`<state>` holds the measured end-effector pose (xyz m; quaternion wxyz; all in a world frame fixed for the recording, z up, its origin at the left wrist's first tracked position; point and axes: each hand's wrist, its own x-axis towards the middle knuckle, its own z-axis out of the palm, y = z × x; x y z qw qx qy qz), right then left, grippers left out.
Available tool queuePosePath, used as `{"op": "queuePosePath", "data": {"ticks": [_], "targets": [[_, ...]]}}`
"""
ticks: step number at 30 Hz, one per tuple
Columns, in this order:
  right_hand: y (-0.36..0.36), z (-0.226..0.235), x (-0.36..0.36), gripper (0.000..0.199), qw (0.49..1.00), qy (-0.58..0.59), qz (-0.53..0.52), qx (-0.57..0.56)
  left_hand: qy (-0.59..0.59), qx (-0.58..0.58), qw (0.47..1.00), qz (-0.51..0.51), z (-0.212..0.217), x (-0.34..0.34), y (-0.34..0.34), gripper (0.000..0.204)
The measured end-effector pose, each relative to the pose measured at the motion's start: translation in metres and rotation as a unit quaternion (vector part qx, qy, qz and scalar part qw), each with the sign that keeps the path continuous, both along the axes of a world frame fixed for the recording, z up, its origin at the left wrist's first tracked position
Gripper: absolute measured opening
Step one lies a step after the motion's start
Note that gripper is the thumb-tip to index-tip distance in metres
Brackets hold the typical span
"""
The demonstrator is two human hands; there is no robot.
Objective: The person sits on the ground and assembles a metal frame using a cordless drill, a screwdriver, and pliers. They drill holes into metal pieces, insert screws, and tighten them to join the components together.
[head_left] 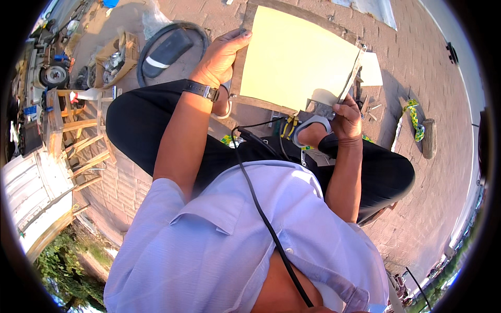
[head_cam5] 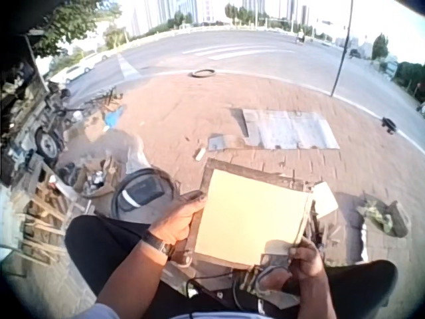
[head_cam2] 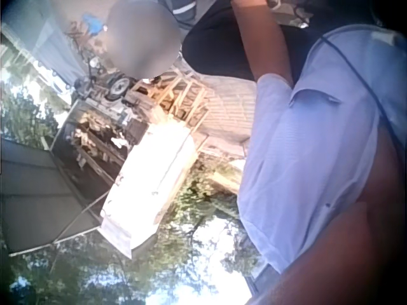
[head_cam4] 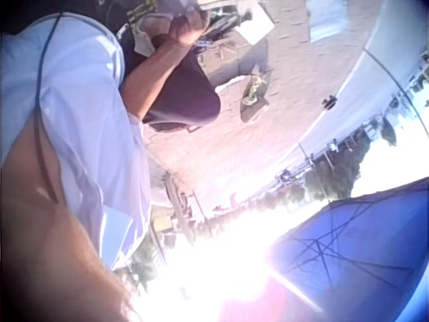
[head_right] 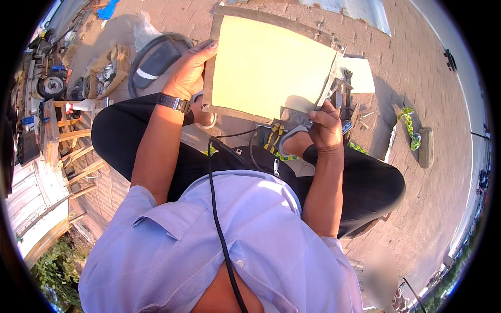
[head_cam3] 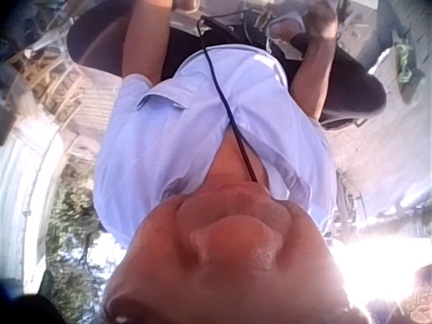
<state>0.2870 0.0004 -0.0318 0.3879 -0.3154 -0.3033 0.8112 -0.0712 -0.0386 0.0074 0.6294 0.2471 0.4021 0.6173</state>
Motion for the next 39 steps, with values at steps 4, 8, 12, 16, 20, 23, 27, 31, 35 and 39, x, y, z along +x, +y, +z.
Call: {"op": "queuePosePath", "data": {"ticks": [4, 8, 12, 16, 20, 23, 27, 31, 35, 39], "targets": [[-0.001, 0.008, -0.007, 0.045, 0.999, -0.023, -0.017, -0.019, 0.060, 0.017, 0.998, 0.015, 0.004, 0.007, -0.003, 0.026], [-0.001, -0.009, -0.010, 0.047, 0.996, -0.076, -0.050, -0.006, 0.089, 0.033, 0.995, 0.006, 0.017, 0.018, -0.002, 0.025], [0.002, -0.017, -0.012, 0.037, 0.994, -0.077, -0.068, -0.031, 0.112, 0.042, 0.993, -0.011, 0.016, 0.023, -0.001, 0.026], [0.004, -0.035, -0.013, 0.035, 0.994, -0.085, -0.060, -0.044, 0.168, 0.015, 0.985, 0.027, 0.012, 0.028, 0.006, 0.032], [-0.002, -0.051, -0.028, 0.042, 0.994, -0.095, -0.024, -0.044, 0.240, -0.043, 0.967, 0.077, -0.006, 0.012, 0.015, 0.042], [-0.007, -0.069, -0.035, 0.041, 0.993, -0.100, 0.000, -0.069, 0.269, -0.037, 0.957, 0.104, 0.009, 0.022, 0.018, 0.048], [-0.010, -0.071, -0.043, 0.040, 0.988, -0.126, 0.015, -0.087, 0.391, -0.052, 0.908, 0.141, 0.018, 0.028, 0.019, 0.049], [-0.009, -0.080, -0.043, 0.039, 0.988, -0.128, 0.016, -0.091, 0.360, 0.014, 0.916, 0.173, 0.006, 0.031, 0.026, 0.048], [-0.012, -0.067, -0.051, 0.039, 0.989, -0.130, 0.011, -0.068, 0.330, 0.022, 0.929, 0.169, 0.007, 0.028, 0.035, 0.040], [-0.001, -0.075, -0.047, 0.042, 0.986, -0.153, 0.022, -0.062, 0.243, -0.024, 0.958, 0.152, -0.001, 0.019, 0.040, 0.030]]}}
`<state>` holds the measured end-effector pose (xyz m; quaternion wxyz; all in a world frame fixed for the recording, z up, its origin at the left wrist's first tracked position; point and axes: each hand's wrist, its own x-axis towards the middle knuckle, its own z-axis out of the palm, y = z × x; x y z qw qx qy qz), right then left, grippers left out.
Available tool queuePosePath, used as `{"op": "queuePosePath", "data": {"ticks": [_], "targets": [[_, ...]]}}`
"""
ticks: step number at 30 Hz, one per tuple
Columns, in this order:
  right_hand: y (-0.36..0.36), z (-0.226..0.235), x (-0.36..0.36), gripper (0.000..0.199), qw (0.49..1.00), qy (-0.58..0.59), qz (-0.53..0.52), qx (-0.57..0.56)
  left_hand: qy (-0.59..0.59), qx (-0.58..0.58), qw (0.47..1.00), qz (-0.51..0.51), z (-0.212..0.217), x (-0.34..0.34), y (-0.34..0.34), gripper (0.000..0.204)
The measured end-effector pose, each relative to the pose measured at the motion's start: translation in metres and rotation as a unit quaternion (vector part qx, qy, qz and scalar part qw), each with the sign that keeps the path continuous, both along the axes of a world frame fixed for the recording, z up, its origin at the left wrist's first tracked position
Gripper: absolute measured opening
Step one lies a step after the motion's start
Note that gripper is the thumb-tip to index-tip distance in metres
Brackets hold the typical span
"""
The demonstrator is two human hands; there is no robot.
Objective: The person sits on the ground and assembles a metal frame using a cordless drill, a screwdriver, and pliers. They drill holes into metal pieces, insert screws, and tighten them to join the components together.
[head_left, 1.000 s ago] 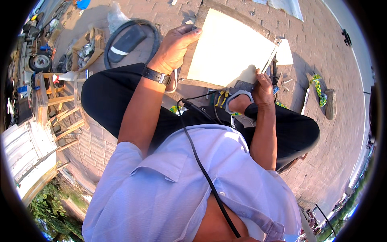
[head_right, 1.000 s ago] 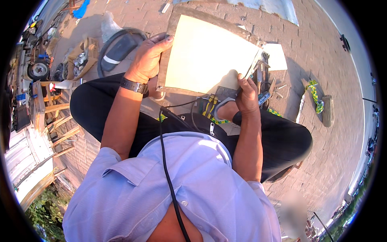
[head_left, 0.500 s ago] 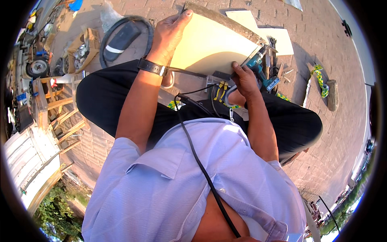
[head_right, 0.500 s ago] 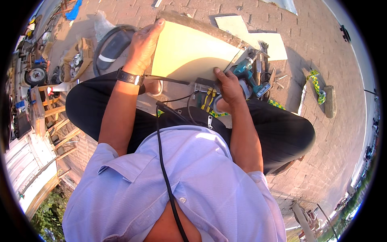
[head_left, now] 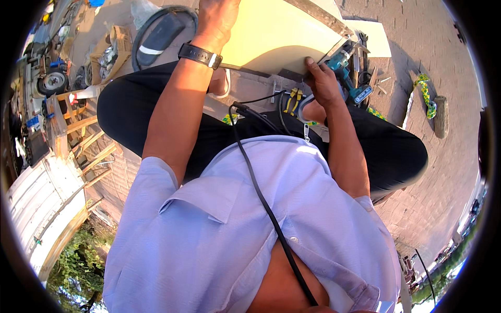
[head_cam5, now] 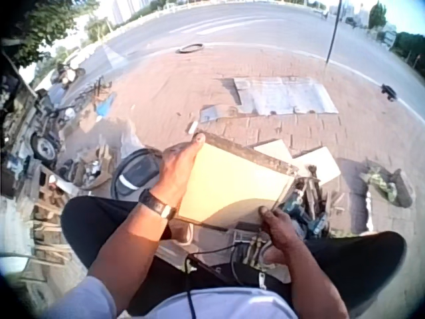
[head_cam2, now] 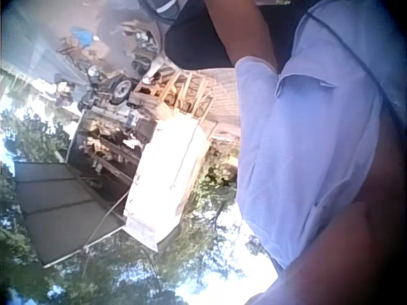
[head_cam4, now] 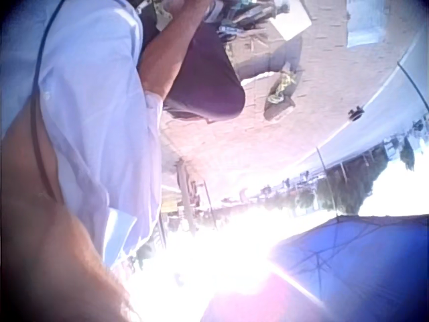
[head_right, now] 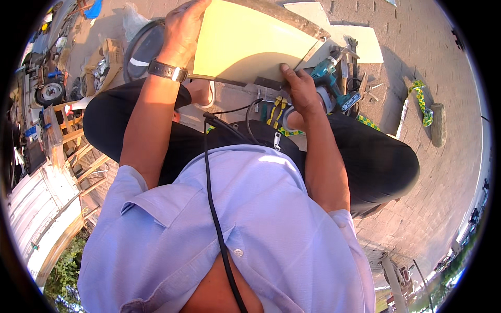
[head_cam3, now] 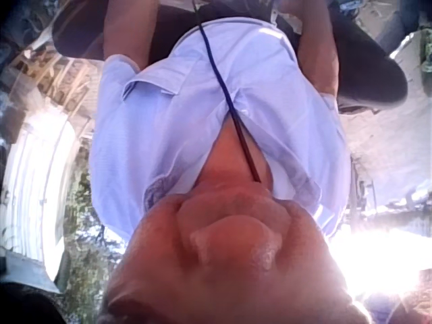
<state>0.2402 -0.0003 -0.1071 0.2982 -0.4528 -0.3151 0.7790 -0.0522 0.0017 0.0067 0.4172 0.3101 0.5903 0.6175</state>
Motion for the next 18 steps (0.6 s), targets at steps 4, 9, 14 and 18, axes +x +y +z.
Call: {"op": "queuePosePath", "data": {"ticks": [4, 9, 14, 18], "targets": [[0.012, 0.020, 0.003, 0.045, 0.998, -0.019, -0.025, 0.060, -0.151, -0.031, 0.988, 0.005, 0.034, 0.004, 0.026, 0.028], [0.017, 0.031, 0.008, 0.046, 0.996, 0.021, -0.062, 0.057, -0.123, -0.059, 0.991, 0.000, 0.040, 0.002, 0.026, 0.035], [0.020, 0.027, 0.008, 0.048, 0.997, 0.049, -0.046, 0.041, -0.089, -0.052, 0.995, 0.013, 0.045, 0.010, 0.032, 0.035], [0.016, 0.019, 0.006, 0.056, 0.997, -0.017, 0.004, 0.070, -0.011, -0.006, 1.000, -0.001, 0.061, 0.003, 0.034, 0.037]]}}
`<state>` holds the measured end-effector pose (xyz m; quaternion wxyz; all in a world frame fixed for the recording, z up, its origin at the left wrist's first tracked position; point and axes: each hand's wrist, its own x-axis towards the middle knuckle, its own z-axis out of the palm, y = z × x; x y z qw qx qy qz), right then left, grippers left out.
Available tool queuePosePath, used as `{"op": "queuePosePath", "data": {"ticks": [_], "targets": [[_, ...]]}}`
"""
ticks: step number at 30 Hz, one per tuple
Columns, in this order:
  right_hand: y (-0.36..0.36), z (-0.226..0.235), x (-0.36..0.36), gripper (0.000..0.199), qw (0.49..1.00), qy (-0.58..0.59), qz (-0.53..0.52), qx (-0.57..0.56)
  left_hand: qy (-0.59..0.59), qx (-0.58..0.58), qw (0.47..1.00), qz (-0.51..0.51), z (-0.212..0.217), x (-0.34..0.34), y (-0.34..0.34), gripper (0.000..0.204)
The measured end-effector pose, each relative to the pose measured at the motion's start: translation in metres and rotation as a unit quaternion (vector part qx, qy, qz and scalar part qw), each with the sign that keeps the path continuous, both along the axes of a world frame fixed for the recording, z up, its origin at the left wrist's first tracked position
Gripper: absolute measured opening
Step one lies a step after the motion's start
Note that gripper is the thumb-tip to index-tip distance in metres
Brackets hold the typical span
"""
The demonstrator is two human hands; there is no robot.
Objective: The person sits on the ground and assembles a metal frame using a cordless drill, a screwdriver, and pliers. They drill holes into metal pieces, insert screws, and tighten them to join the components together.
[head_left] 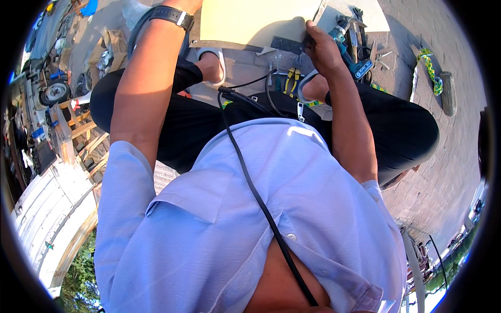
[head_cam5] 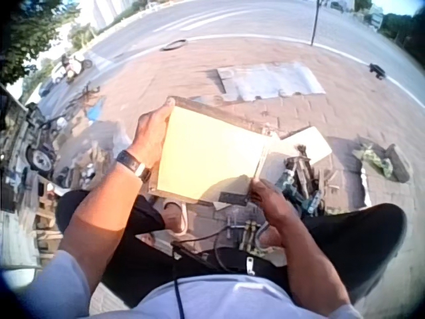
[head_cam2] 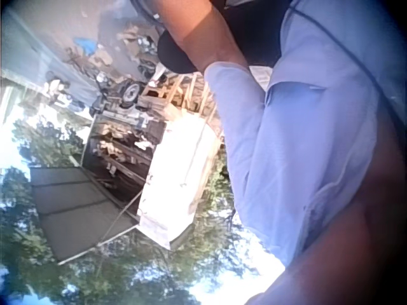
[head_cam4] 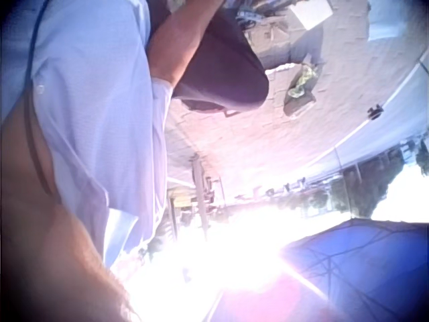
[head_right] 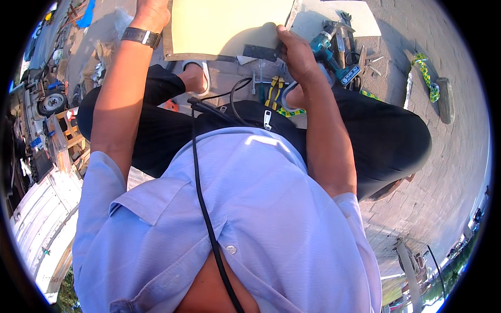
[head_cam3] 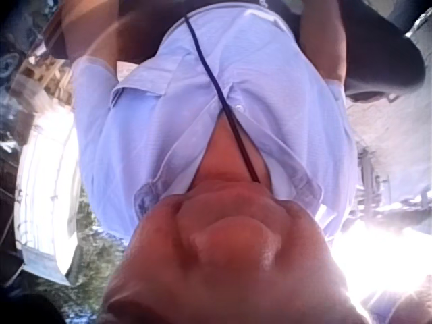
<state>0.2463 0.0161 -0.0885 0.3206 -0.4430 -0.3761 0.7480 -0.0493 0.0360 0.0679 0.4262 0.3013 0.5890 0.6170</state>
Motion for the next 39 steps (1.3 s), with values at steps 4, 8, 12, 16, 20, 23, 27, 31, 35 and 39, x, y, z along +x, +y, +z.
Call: {"op": "queuePosePath", "data": {"ticks": [4, 8, 12, 16, 20, 23, 27, 31, 35, 39], "targets": [[-0.002, -0.015, 0.012, 0.071, 0.989, -0.137, 0.040, 0.044, 0.325, 0.063, 0.943, -0.022, 0.044, -0.030, 0.012, 0.038], [0.007, -0.057, 0.025, 0.057, 0.962, -0.270, 0.024, 0.042, 0.500, 0.044, 0.851, -0.158, 0.055, -0.045, 0.038, 0.045], [0.008, -0.082, 0.024, 0.046, 0.953, -0.298, -0.028, 0.041, 0.661, 0.062, 0.668, -0.337, 0.011, -0.025, 0.067, 0.044], [0.003, -0.095, 0.023, 0.055, 0.927, -0.371, 0.042, 0.037, 0.616, 0.015, 0.629, -0.474, -0.062, -0.011, 0.086, 0.044], [-0.014, -0.105, 0.020, 0.058, 0.888, -0.446, 0.112, 0.018, 0.608, 0.005, 0.596, -0.523, -0.131, 0.004, 0.118, 0.047], [-0.024, -0.123, 0.018, 0.058, 0.858, -0.487, 0.160, 0.021, 0.625, -0.043, 0.502, -0.596, -0.192, 0.017, 0.133, 0.050], [-0.029, -0.140, 0.017, 0.055, 0.860, -0.480, 0.166, -0.037, 0.572, -0.032, 0.491, -0.656, -0.251, 0.050, 0.154, 0.050], [-0.024, -0.139, 0.007, 0.051, 0.868, -0.467, 0.157, -0.058, 0.547, 0.007, 0.435, -0.715, -0.292, 0.090, 0.172, 0.049], [-0.026, -0.141, 0.003, 0.044, 0.871, -0.463, 0.148, -0.071, 0.521, 0.017, 0.450, -0.725, -0.325, 0.113, 0.173, 0.046], [-0.020, -0.135, 0.001, 0.039, 0.837, -0.520, 0.162, -0.046, 0.557, 0.074, 0.507, -0.654, -0.340, 0.112, 0.160, 0.038]]}}
